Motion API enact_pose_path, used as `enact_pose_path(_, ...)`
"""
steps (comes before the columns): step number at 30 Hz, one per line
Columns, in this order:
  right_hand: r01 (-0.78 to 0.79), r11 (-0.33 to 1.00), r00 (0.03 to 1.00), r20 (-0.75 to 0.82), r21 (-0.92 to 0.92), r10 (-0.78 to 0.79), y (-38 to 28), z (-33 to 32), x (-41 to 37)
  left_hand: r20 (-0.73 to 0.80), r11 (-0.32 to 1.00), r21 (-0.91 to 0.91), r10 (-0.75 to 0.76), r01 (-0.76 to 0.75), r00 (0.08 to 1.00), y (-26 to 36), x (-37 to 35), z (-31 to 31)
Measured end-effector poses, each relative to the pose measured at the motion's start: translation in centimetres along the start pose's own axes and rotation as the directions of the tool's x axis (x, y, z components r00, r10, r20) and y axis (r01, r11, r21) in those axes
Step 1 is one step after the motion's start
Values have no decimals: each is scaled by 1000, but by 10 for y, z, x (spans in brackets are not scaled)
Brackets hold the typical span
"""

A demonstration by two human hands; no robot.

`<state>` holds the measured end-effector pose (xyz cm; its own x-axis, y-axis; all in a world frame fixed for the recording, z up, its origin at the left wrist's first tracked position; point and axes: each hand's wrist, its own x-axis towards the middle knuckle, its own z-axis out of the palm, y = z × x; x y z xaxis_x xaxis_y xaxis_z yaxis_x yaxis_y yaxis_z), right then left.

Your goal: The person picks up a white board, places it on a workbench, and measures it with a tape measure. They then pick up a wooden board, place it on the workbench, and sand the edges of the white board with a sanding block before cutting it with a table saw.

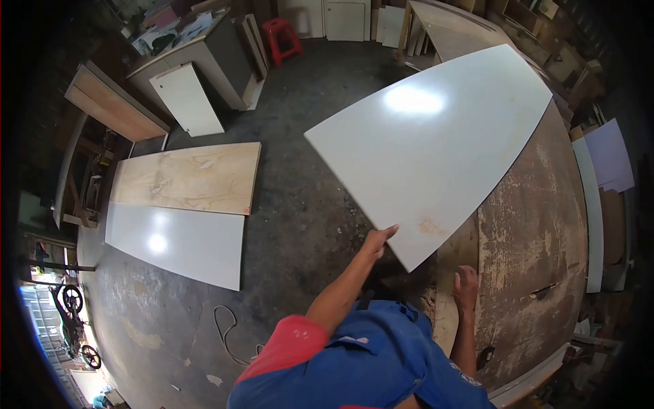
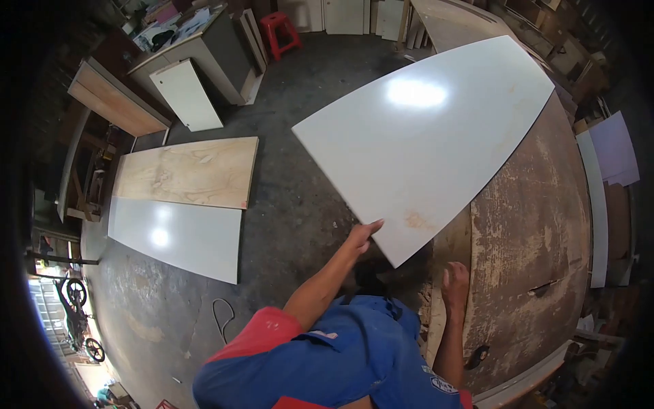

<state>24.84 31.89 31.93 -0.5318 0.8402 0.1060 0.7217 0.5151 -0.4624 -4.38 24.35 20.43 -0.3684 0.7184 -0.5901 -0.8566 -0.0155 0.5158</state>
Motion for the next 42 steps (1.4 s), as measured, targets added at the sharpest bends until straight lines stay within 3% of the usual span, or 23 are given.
enact_pose_path(5,21,994,999,28,111,-24,-56,35,-21,-88,1000,25,-1,3,996,40,-89,-115)
enact_pose_path(7,121,977,991,32,178,-128,-68,46,-33,-156,998,26,56,-52,986,53,-119,-163)
enact_pose_path(11,68,953,997,24,294,-78,-69,60,-40,-330,982,104,184,-158,926,92,-180,-220)
enact_pose_path(14,-5,876,999,38,482,-15,-67,66,-15,-398,967,146,252,-210,882,110,-200,-262)
enact_pose_path(16,-229,700,972,122,676,200,-65,68,19,-434,959,148,283,-242,855,118,-206,-281)
enact_pose_path(17,-225,695,973,117,683,200,-62,70,41,-452,965,127,263,-230,853,122,-212,-284)
enact_pose_path(19,-458,411,841,235,788,486,-50,77,85,-474,970,105,244,-221,846,129,-216,-281)
enact_pose_path(20,-459,410,843,240,788,481,-39,83,107,-510,972,111,235,-207,828,131,-218,-275)
enact_pose_path(22,-481,-17,723,408,877,557,-15,97,146,-558,974,119,226,-193,798,134,-226,-264)
enact_pose_path(25,-491,-232,676,535,840,507,1,100,197,-641,976,148,219,-162,735,139,-224,-244)
enact_pose_path(26,-458,-336,657,568,823,495,5,100,206,-729,975,188,222,-123,648,140,-225,-238)
enact_pose_path(27,-475,-343,644,586,810,492,16,116,207,-805,972,222,229,-79,547,141,-232,-234)
enact_pose_path(29,-307,-444,779,490,842,391,31,143,222,-820,976,189,218,-108,529,139,-228,-235)
enact_pose_path(34,-441,-475,642,637,762,427,4,118,226,-834,971,151,226,-186,504,132,-218,-250)
enact_pose_path(36,-458,-480,619,656,748,431,1,119,228,-792,824,497,559,-271,246,125,-213,-207)
enact_pose_path(37,-461,-485,609,663,743,436,3,128,225,-800,830,488,549,-271,241,115,-214,-185)
enact_pose_path(39,-467,-479,606,664,743,438,-7,131,218,-656,674,738,707,-30,-264,94,-208,-138)
enact_pose_path(40,-464,-492,591,671,737,448,-23,128,211,-668,685,727,694,-36,-269,82,-209,-111)
enact_pose_path(42,-484,-484,583,681,729,444,-44,133,195,-838,901,400,283,-171,-466,58,-213,-70)
